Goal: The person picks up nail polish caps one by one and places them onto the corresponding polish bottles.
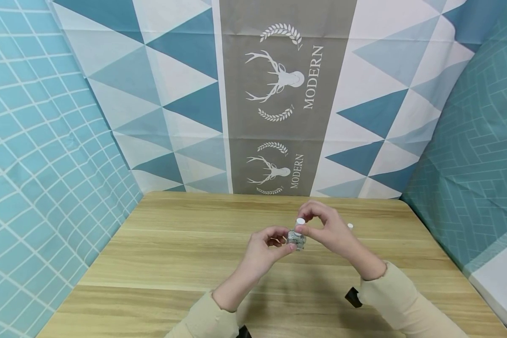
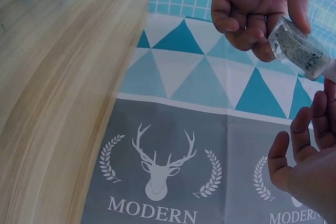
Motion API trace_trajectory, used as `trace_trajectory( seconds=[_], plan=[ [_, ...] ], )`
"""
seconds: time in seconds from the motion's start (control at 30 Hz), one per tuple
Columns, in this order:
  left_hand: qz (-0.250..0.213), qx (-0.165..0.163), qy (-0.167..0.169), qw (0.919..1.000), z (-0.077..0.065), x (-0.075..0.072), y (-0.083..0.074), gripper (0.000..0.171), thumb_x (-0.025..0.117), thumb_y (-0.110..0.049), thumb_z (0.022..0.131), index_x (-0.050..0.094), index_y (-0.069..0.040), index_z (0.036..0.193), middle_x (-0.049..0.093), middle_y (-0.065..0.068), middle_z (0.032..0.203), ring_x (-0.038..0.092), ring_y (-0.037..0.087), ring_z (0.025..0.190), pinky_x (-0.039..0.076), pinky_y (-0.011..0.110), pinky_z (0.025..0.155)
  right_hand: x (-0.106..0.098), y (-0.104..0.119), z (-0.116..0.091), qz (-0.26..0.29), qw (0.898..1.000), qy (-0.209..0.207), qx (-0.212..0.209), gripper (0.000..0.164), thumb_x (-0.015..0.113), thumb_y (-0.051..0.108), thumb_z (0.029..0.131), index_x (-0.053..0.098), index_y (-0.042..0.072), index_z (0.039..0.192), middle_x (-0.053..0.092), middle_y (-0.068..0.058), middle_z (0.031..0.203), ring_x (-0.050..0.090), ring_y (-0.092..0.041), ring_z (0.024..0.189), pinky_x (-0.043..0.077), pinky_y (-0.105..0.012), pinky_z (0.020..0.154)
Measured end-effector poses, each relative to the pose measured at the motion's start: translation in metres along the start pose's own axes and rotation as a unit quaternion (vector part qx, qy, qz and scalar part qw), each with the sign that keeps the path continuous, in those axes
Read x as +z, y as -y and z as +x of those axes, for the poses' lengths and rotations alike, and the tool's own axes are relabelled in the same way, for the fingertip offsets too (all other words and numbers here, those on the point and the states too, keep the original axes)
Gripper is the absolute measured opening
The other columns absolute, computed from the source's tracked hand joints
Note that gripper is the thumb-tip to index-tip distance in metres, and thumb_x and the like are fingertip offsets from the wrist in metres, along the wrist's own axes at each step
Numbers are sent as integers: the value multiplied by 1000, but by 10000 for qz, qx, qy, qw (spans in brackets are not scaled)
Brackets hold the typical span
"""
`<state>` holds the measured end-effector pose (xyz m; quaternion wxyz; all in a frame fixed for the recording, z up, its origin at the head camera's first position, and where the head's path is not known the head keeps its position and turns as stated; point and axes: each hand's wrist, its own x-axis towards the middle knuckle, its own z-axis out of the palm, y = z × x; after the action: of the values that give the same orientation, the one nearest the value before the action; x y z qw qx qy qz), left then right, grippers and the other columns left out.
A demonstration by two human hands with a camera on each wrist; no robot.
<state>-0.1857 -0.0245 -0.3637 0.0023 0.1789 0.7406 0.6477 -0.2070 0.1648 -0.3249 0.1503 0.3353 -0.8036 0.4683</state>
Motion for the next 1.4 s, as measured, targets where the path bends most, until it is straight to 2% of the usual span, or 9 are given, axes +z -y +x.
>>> trace_trajectory(
  seconds=[0.17,0.37,0.5,0.63,0.83,1.0,1.2,1.4],
  plan=[
    [-11,25,-26,10000,0,1,-1,25,77,-15,77,69,-9,100,62,2,89,53,14,84,45,24,74,-1,23,2,25,9999,-120,91,21,72,-5,77,57,10,81,57,-2,89,52,-10,82,44,-24,77],
    [-65,79,-9,9999,1,1,-1,25,77,-15,77,69,-9,100,62,3,89,53,14,84,45,24,74,2,1,1,86,9998,-92,168,20,73,3,79,59,14,85,57,1,89,52,-12,83,44,-25,78],
    [-84,53,-36,9999,1,0,1,25,77,-15,78,69,-9,101,62,2,89,53,14,84,45,24,73,0,-6,0,111,9996,177,195,18,68,9,86,63,17,100,60,2,98,54,-12,87,46,-28,79],
    [-92,51,-63,9999,1,-1,1,26,76,-15,78,69,-8,102,62,1,88,54,14,83,45,24,73,-5,-8,-1,102,9985,535,-21,27,56,9,94,62,17,119,61,2,111,56,-12,94,48,-28,81],
    [-61,61,-42,10000,2,-1,1,26,75,-15,79,69,-8,103,63,1,89,54,14,83,45,24,72,-10,-10,-1,405,9918,1172,-307,32,45,4,98,57,10,127,56,-4,125,53,-16,112,45,-29,92],
    [-23,94,6,10000,2,-1,2,25,76,-15,79,69,-7,102,64,3,89,54,15,83,45,24,73,-11,-12,-1,486,9881,1404,-401,33,43,3,98,59,12,125,56,-3,124,50,-15,116,43,-28,96],
    [-27,130,33,9999,2,0,1,25,76,-15,79,69,-7,102,64,4,90,54,14,83,45,24,73,-12,-12,-1,599,9867,1407,-544,30,43,-1,97,60,14,116,56,-7,118,50,-14,111,44,-29,93],
    [-35,115,40,9999,1,1,0,25,76,-14,79,69,-8,102,65,2,89,54,14,82,45,23,71,-11,-12,-3,767,9858,1380,-571,27,44,-2,97,59,13,114,55,-5,116,50,-15,109,45,-29,91]
  ],
)
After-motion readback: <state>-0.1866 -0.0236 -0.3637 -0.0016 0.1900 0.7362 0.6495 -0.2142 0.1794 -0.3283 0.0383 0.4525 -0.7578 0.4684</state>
